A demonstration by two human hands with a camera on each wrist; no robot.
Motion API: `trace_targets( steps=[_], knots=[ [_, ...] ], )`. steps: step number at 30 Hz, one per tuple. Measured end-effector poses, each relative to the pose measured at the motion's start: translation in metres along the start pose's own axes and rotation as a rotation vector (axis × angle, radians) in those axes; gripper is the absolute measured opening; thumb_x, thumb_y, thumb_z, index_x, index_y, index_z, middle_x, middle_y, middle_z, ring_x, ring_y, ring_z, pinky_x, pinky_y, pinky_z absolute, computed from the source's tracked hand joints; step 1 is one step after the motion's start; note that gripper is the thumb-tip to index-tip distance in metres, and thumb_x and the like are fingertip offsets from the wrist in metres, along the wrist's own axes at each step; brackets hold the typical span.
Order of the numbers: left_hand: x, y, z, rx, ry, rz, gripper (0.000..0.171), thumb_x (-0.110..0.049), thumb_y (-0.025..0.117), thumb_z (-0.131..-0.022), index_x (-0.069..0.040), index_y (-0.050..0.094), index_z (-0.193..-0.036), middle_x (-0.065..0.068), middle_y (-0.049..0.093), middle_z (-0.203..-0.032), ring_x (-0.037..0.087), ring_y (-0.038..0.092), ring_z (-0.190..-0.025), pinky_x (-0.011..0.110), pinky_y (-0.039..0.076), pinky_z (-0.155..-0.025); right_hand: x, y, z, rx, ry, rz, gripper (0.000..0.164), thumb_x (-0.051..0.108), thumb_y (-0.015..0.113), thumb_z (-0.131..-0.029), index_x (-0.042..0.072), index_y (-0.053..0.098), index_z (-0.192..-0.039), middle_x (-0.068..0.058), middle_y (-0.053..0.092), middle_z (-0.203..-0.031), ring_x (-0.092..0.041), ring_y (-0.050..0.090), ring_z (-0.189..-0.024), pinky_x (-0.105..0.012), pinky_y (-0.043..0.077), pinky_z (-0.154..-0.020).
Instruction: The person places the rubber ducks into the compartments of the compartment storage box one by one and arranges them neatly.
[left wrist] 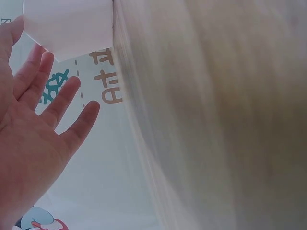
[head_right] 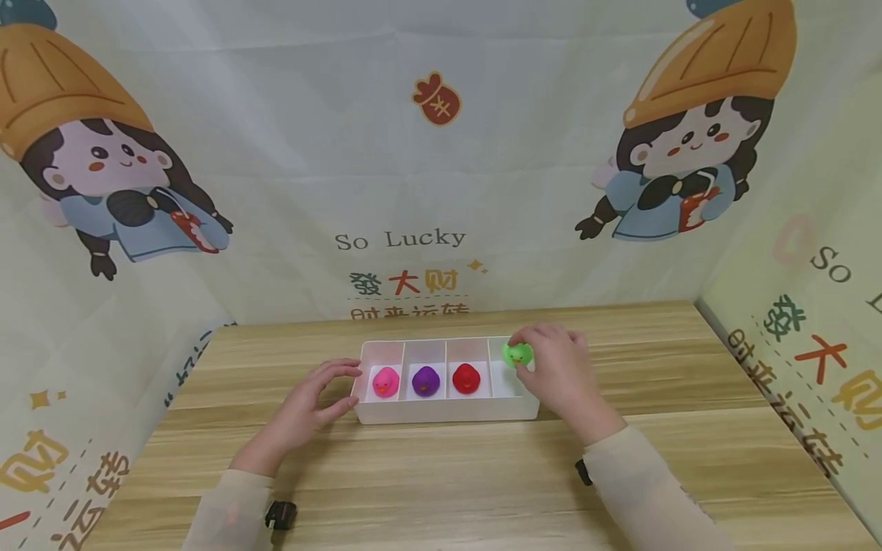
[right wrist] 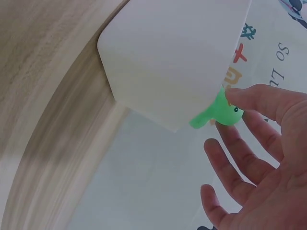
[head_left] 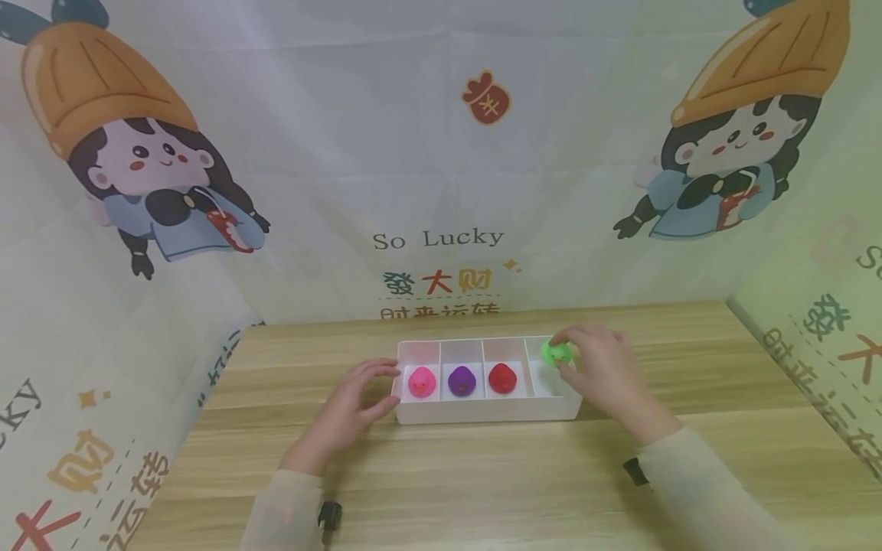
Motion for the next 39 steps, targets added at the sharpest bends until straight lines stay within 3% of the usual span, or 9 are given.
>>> trace_targets(
  steps=[15,29,39],
  knots=[
    [-0.001,0.002,0.000,0.006,-0.006,0.010,0.042,-0.021,0.076,-0.095,-0.014,0.063,-0.135,0.003,0.052,-0.155,0.034,0.040,-0.150,0.061,0.029,-0.125,-0.006,0.014,-0.001,0.088,-0.036,0.068,0.026,0.013,0.084,-0.085,0.013,0.075,-0.109,-0.010,0.074,-0.121,-0.036,0.063,-0.124,-0.070,0.035,-0.110],
    [-0.001,0.001,-0.001,-0.005,0.017,0.001,0.041,-0.018,0.076,-0.094,-0.011,0.064,-0.133,0.005,0.054,-0.154,0.035,0.042,-0.148,0.060,0.030,-0.125,-0.009,0.022,-0.012,0.230,-0.078,0.045,0.026,0.007,0.087,-0.080,0.014,0.076,-0.102,-0.001,0.078,-0.104,-0.031,0.068,-0.110,-0.072,0.025,-0.113],
    [-0.002,0.003,-0.001,-0.004,0.016,0.005,0.041,-0.017,0.076,-0.095,-0.009,0.063,-0.133,0.006,0.054,-0.154,0.035,0.042,-0.148,0.060,0.030,-0.125,-0.010,0.027,-0.017,0.268,-0.062,0.040,0.023,0.005,0.086,-0.079,0.015,0.075,-0.097,0.003,0.077,-0.097,-0.027,0.069,-0.103,-0.074,0.022,-0.112]
  ],
)
Point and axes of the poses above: each hand's wrist, its own z-axis away from the middle knuckle, its own y-axis out of the palm, x = y × z, the point moved 1 cm from there along -z, towards the middle knuckle
